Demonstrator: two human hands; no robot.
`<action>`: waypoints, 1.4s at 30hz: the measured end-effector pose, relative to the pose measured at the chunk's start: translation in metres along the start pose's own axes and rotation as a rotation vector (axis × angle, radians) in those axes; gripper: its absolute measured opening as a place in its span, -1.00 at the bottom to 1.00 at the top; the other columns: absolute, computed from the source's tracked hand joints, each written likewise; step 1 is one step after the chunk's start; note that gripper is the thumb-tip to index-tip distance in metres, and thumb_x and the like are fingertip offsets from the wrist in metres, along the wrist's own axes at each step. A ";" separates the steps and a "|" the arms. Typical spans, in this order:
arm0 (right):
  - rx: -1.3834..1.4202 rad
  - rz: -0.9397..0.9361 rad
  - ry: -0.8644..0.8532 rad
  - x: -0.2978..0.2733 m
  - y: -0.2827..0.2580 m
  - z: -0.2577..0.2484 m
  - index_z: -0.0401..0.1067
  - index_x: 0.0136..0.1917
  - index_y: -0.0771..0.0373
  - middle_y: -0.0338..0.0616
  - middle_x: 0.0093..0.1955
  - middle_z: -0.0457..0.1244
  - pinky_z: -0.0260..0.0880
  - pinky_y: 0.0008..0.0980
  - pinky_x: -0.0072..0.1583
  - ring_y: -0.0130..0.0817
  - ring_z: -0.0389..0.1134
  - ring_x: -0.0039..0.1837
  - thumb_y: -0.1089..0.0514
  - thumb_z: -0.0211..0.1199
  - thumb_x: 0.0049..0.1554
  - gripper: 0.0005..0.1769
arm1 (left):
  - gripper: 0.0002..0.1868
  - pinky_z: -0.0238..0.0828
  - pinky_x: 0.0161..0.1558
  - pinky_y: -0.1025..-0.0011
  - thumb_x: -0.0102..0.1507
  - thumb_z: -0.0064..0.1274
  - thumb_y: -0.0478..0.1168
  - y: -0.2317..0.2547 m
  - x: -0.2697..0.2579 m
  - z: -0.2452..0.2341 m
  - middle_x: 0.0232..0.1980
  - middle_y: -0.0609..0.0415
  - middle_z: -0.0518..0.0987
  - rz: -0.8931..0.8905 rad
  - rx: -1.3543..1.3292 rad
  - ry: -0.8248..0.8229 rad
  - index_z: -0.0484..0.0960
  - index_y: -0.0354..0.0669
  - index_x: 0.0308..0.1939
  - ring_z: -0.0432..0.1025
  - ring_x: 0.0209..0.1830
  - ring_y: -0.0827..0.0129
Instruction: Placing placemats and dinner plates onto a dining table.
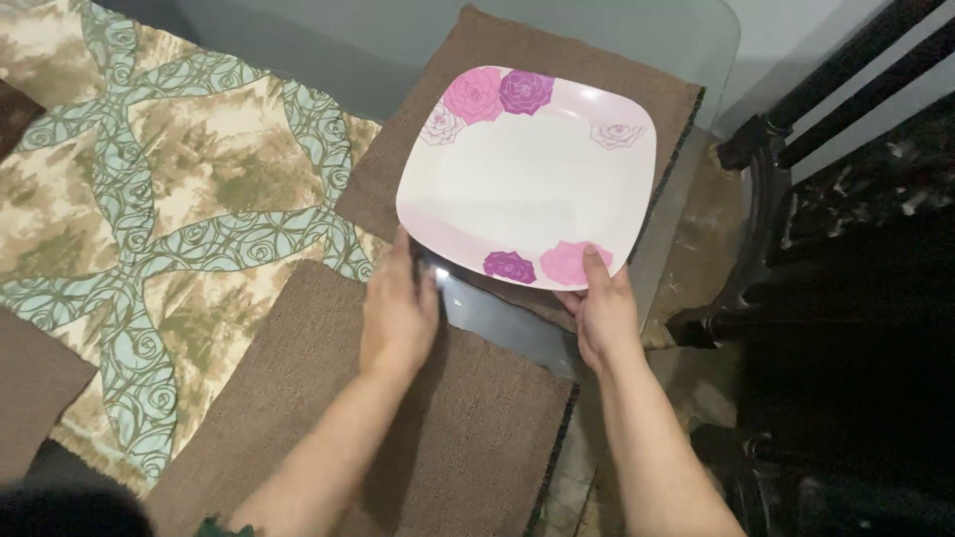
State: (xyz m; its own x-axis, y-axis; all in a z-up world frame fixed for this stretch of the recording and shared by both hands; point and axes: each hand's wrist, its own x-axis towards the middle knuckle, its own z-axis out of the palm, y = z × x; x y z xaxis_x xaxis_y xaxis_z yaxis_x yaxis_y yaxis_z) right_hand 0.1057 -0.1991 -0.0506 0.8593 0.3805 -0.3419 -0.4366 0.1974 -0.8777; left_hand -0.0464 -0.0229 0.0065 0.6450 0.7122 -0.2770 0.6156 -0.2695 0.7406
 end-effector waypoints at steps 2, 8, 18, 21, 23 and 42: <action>-0.008 0.000 -0.001 -0.003 -0.004 0.001 0.18 0.40 0.27 0.03 0.35 0.26 0.43 -0.12 0.31 -0.17 0.35 0.34 -0.02 -0.05 0.32 -0.53 | -0.21 0.02 0.49 0.10 0.38 -0.24 0.11 -0.007 -0.015 0.006 0.56 -0.12 0.13 0.007 0.184 0.018 -0.11 0.00 0.62 0.05 0.56 0.11; -0.292 0.099 0.091 -0.009 -0.013 -0.002 0.21 0.37 0.38 0.16 0.19 0.34 0.57 -0.26 0.03 -0.13 0.49 0.02 -0.01 -0.12 0.36 -0.52 | -0.01 -0.43 0.55 0.10 0.35 -0.25 0.27 -0.039 -0.015 0.025 0.63 -0.16 -0.06 0.437 0.550 0.110 -0.26 -0.33 0.58 -0.26 0.64 0.11; -0.315 0.043 0.077 0.013 -0.014 -0.001 0.23 0.33 0.38 0.10 0.07 0.37 0.57 -0.38 -0.05 -0.22 0.49 -0.10 0.03 -0.08 0.38 -0.58 | -0.13 -0.48 0.54 0.06 0.33 -0.30 0.34 -0.038 -0.017 0.026 0.64 -0.12 -0.11 0.431 0.628 0.102 -0.03 0.03 0.60 -0.29 0.65 0.06; -0.339 0.038 0.072 0.007 -0.017 0.002 0.22 0.34 0.37 0.10 0.09 0.38 0.59 -0.38 -0.01 -0.23 0.50 -0.06 0.02 -0.09 0.38 -0.57 | -0.16 -0.48 0.53 0.05 0.33 -0.30 0.35 -0.040 -0.017 0.028 0.64 -0.13 -0.12 0.440 0.622 0.104 -0.01 0.10 0.59 -0.30 0.64 0.04; -0.343 0.031 0.067 0.004 -0.016 0.001 0.22 0.35 0.37 0.11 0.11 0.38 0.60 -0.37 0.01 -0.23 0.50 -0.04 0.01 -0.09 0.38 -0.57 | -0.17 -0.48 0.53 0.04 0.33 -0.29 0.35 -0.041 -0.019 0.028 0.64 -0.13 -0.13 0.444 0.626 0.109 0.01 0.11 0.58 -0.30 0.64 0.04; -0.302 -0.083 -0.004 0.007 -0.002 0.003 0.43 0.19 0.43 0.05 0.05 0.43 0.54 -0.37 0.07 -0.24 0.51 0.01 -0.08 0.11 0.33 -0.52 | -0.16 -0.42 0.56 0.01 0.30 -0.11 0.28 -0.043 -0.020 0.027 0.65 -0.16 -0.07 0.509 0.549 0.182 0.14 -0.03 0.56 -0.24 0.66 -0.01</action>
State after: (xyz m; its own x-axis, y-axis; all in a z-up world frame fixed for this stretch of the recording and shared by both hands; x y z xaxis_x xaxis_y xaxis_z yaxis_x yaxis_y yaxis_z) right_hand 0.1120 -0.1942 -0.0502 0.8873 0.3782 -0.2638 -0.2655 -0.0487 -0.9629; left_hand -0.0734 -0.0430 -0.0369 0.8537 0.4966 0.1569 0.4295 -0.8418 0.3269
